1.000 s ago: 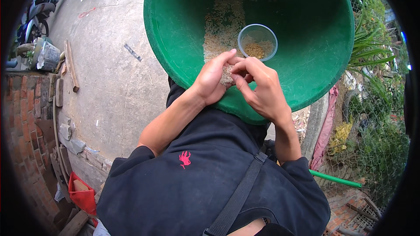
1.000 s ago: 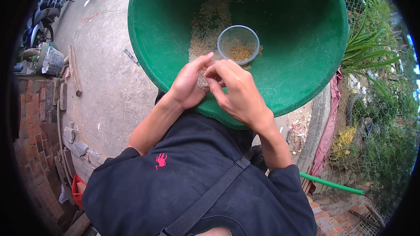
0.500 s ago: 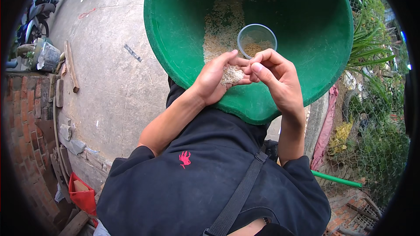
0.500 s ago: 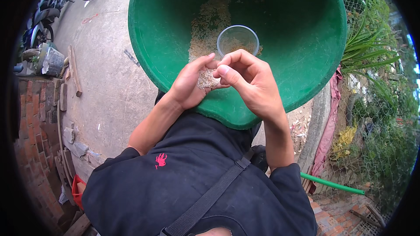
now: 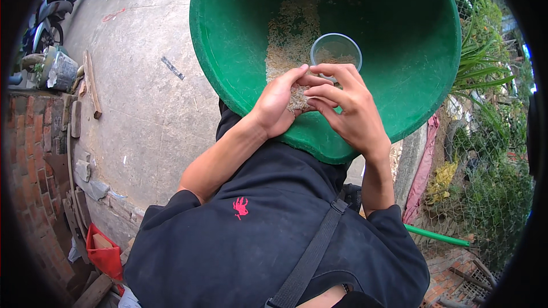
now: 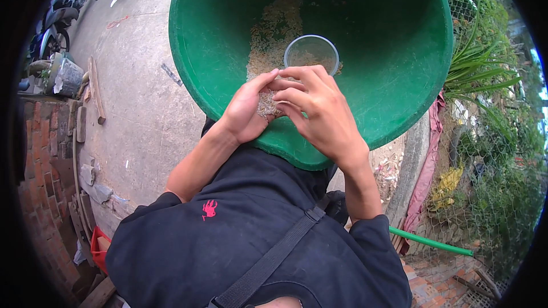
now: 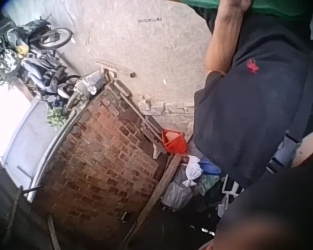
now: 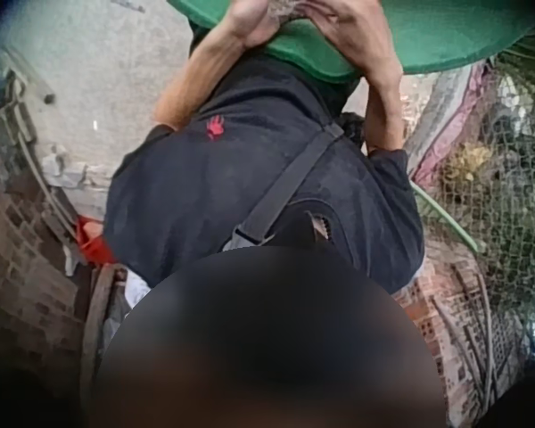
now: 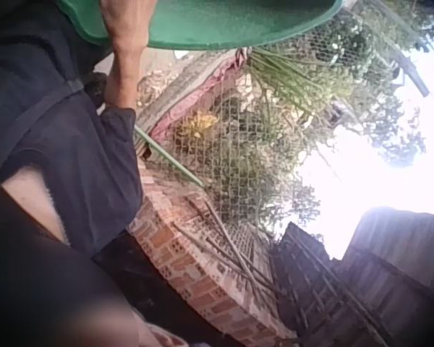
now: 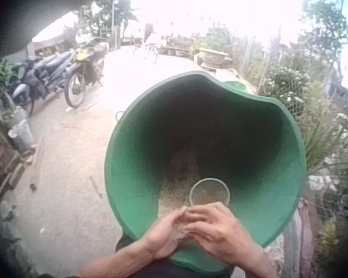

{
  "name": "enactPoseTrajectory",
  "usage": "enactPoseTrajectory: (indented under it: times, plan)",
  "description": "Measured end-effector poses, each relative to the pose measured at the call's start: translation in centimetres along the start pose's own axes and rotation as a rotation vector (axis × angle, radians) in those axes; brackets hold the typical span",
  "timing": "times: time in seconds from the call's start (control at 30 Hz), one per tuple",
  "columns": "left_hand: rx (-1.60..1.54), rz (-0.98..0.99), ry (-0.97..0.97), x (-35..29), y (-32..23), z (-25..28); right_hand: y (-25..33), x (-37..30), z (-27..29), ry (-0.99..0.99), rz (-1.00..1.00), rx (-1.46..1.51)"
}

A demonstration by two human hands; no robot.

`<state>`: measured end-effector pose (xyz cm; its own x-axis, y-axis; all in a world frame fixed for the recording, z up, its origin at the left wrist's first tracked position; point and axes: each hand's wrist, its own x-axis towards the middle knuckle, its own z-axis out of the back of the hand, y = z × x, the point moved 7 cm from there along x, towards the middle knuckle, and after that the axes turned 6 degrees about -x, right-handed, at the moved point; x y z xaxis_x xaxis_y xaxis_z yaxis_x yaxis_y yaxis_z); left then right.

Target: Manual sorting of rice grains in a large basin to remove impurities.

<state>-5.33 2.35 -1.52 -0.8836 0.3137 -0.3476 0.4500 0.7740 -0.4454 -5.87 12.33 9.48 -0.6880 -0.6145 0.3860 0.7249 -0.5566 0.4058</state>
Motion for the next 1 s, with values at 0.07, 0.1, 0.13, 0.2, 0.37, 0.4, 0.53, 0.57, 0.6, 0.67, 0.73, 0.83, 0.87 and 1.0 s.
enactPoseTrajectory:
  times: [0.07,0.1,0.13,0.2,0.37,0.4,0.53,0.57,0.6,0.67,0.73,0.83,0.87,1.0]
  plan:
    - [0.040,-0.009,-0.028,-0.1,-0.2,0.1,0.4,-0.4,-0.9,0.079,-0.009,0.037]
    - [0.040,0.003,-0.033,-0.1,-0.1,0.1,0.1,-0.6,-1.6,0.120,-0.033,0.033]
    - [0.039,0.015,-0.039,-0.1,-0.1,0.2,0.2,-0.6,-1.6,0.120,-0.033,0.034]
    - [0.020,0.022,-0.021,0.0,0.0,0.2,0.6,-0.5,-1.5,0.119,-0.010,-0.071]
    - [0.014,0.039,-0.027,0.3,0.2,0.7,0.5,-0.7,-1.9,0.104,-0.020,-0.051]
    - [0.014,0.038,-0.015,0.3,0.2,0.6,0.6,-0.7,-1.9,0.107,-0.012,-0.059]
    - [0.007,0.051,-0.016,0.2,0.4,0.5,0.6,-0.8,-2.0,0.090,-0.018,-0.063]
    - [0.007,0.051,-0.016,0.2,0.4,0.5,0.6,-0.8,-2.0,0.086,-0.015,-0.062]
    - [0.009,0.045,-0.013,0.2,0.3,0.4,0.6,-0.8,-2.0,0.082,-0.013,-0.061]
    - [0.011,0.041,-0.010,0.1,0.2,0.2,0.6,-0.8,-2.0,0.078,-0.012,-0.061]
    - [0.016,0.046,-0.016,0.0,0.1,0.1,0.6,-0.8,-2.0,0.073,-0.011,-0.061]
    - [-0.005,0.030,-0.024,0.0,0.1,0.0,0.6,-0.8,-1.9,0.052,-0.007,-0.057]
    - [-0.005,0.031,-0.023,0.0,0.1,0.1,0.7,-0.8,-1.7,0.024,0.002,-0.083]
    - [0.022,0.044,0.021,0.1,0.2,0.2,0.5,-0.8,-1.0,-0.018,-0.040,-0.072]
